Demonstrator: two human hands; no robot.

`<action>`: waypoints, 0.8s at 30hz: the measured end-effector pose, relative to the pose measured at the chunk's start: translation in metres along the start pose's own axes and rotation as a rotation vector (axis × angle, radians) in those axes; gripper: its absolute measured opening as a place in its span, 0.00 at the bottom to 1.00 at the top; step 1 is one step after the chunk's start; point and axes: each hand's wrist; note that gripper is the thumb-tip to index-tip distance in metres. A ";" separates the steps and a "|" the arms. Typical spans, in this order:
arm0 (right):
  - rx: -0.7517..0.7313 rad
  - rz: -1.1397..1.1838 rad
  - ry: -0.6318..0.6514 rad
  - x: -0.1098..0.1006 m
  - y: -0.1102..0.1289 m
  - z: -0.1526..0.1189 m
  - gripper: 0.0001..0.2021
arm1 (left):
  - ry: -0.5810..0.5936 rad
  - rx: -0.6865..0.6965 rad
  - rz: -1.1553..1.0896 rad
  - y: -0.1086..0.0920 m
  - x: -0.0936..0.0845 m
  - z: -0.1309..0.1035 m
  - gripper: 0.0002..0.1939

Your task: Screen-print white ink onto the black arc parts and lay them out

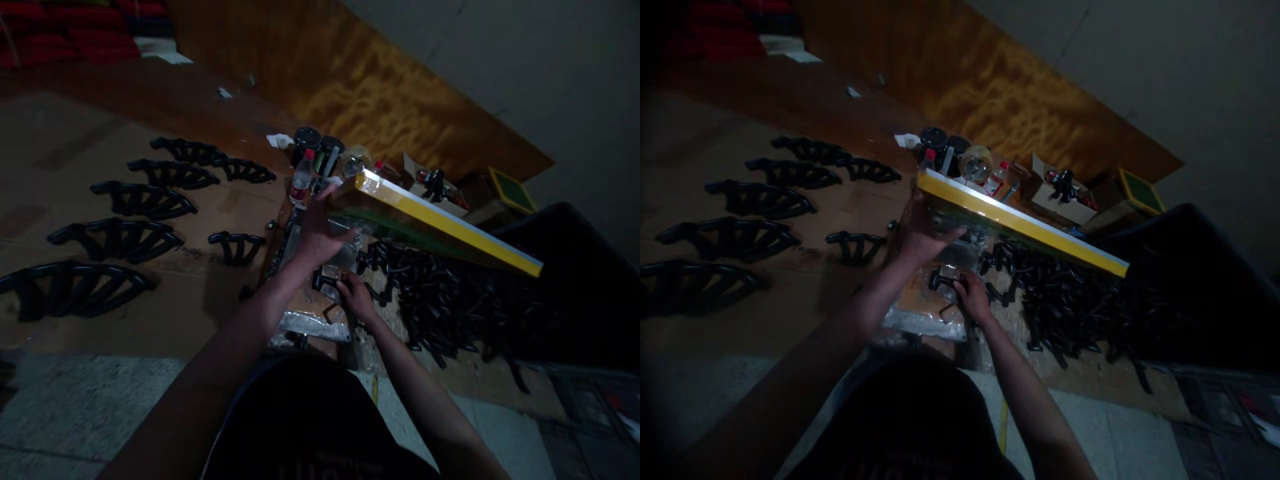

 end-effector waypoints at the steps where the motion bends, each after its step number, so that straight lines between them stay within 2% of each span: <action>1: 0.005 -0.010 -0.004 0.000 0.001 0.000 0.13 | 0.005 -0.007 -0.010 0.002 0.001 0.000 0.44; 6: 0.057 -0.076 -0.007 0.003 0.007 -0.001 0.13 | 0.021 0.015 -0.064 0.008 0.005 0.002 0.44; 13: 0.092 -0.132 -0.022 0.005 0.013 -0.005 0.11 | -0.035 0.086 -0.046 0.012 0.011 0.002 0.44; 24: 0.097 -0.126 -0.022 0.006 0.012 -0.006 0.12 | -0.020 0.076 -0.028 0.014 0.010 0.001 0.44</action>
Point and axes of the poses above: each hand's wrist, its own z-axis towards the middle knuckle, its own x-axis out of the palm, y = z × x, and after that the axes turned 8 degrees about -z, right-handed
